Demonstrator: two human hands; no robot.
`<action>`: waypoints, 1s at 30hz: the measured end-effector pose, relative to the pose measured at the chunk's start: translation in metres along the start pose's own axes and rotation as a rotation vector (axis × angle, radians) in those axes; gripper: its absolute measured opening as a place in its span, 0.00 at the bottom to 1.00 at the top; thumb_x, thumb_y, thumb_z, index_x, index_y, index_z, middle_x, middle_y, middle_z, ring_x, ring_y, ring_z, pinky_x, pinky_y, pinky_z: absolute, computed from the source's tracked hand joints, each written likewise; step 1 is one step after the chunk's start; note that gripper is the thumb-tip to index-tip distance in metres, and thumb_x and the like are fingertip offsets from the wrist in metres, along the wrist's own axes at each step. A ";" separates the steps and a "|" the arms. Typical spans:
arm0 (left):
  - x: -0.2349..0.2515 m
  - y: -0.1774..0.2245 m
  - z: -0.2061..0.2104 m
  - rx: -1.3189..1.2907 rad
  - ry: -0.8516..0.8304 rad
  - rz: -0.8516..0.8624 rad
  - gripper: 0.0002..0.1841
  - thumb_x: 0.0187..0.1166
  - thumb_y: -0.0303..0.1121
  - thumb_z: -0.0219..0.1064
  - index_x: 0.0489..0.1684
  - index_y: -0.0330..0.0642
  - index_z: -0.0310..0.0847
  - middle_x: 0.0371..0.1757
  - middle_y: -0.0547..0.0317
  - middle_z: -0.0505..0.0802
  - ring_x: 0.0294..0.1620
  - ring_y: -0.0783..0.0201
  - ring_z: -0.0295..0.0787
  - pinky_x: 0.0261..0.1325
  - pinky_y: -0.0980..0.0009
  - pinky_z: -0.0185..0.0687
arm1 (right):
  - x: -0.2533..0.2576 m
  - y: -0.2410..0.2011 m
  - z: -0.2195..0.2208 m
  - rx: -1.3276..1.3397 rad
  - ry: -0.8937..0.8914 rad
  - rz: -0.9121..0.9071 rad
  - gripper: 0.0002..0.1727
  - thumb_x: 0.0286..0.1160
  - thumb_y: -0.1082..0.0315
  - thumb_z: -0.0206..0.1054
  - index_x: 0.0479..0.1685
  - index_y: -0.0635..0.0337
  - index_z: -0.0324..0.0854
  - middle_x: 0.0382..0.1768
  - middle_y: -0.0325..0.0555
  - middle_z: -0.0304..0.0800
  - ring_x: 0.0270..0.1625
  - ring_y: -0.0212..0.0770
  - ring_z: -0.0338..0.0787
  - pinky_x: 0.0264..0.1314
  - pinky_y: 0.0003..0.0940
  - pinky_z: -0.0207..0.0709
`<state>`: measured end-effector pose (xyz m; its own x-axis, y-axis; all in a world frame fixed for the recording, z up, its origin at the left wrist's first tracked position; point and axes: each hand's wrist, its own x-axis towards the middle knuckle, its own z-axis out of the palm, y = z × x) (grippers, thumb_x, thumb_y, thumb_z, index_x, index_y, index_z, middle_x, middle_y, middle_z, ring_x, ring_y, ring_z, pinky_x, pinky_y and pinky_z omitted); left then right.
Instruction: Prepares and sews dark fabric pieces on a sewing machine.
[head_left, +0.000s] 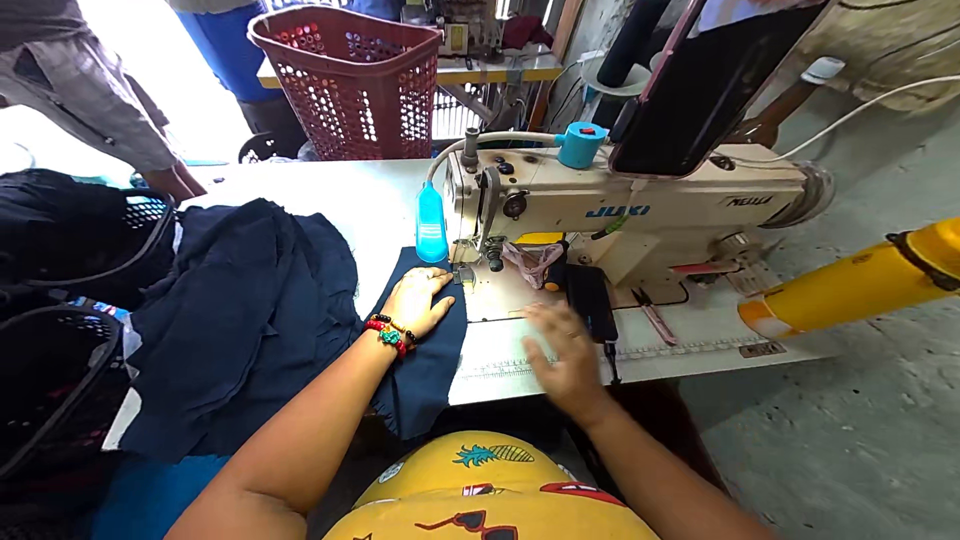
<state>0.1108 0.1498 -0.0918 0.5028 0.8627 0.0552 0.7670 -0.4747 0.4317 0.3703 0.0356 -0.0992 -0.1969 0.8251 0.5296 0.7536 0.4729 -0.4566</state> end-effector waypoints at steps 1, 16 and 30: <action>-0.004 0.001 -0.004 0.006 -0.017 0.008 0.23 0.87 0.41 0.61 0.77 0.39 0.80 0.79 0.46 0.83 0.84 0.48 0.72 0.88 0.50 0.59 | -0.004 -0.012 0.013 0.046 -0.073 -0.073 0.24 0.85 0.54 0.55 0.67 0.56 0.87 0.70 0.47 0.89 0.79 0.50 0.82 0.86 0.64 0.61; -0.113 -0.087 -0.057 0.372 0.097 -0.126 0.26 0.89 0.48 0.55 0.76 0.44 0.82 0.83 0.40 0.78 0.89 0.37 0.64 0.89 0.32 0.43 | -0.027 -0.052 0.043 0.069 -0.313 -0.394 0.20 0.82 0.56 0.58 0.62 0.52 0.90 0.67 0.41 0.91 0.78 0.47 0.83 0.81 0.50 0.72; -0.036 0.026 0.004 -0.075 -0.074 -0.197 0.35 0.84 0.52 0.62 0.88 0.42 0.65 0.89 0.49 0.70 0.93 0.50 0.56 0.92 0.48 0.48 | -0.024 -0.057 0.042 0.130 -0.349 -0.382 0.20 0.80 0.57 0.60 0.61 0.55 0.90 0.68 0.43 0.91 0.78 0.47 0.83 0.81 0.49 0.73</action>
<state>0.1143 0.1058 -0.0863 0.3766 0.9208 -0.1019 0.8228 -0.2819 0.4935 0.3058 0.0019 -0.1165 -0.6558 0.6297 0.4165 0.5076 0.7761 -0.3741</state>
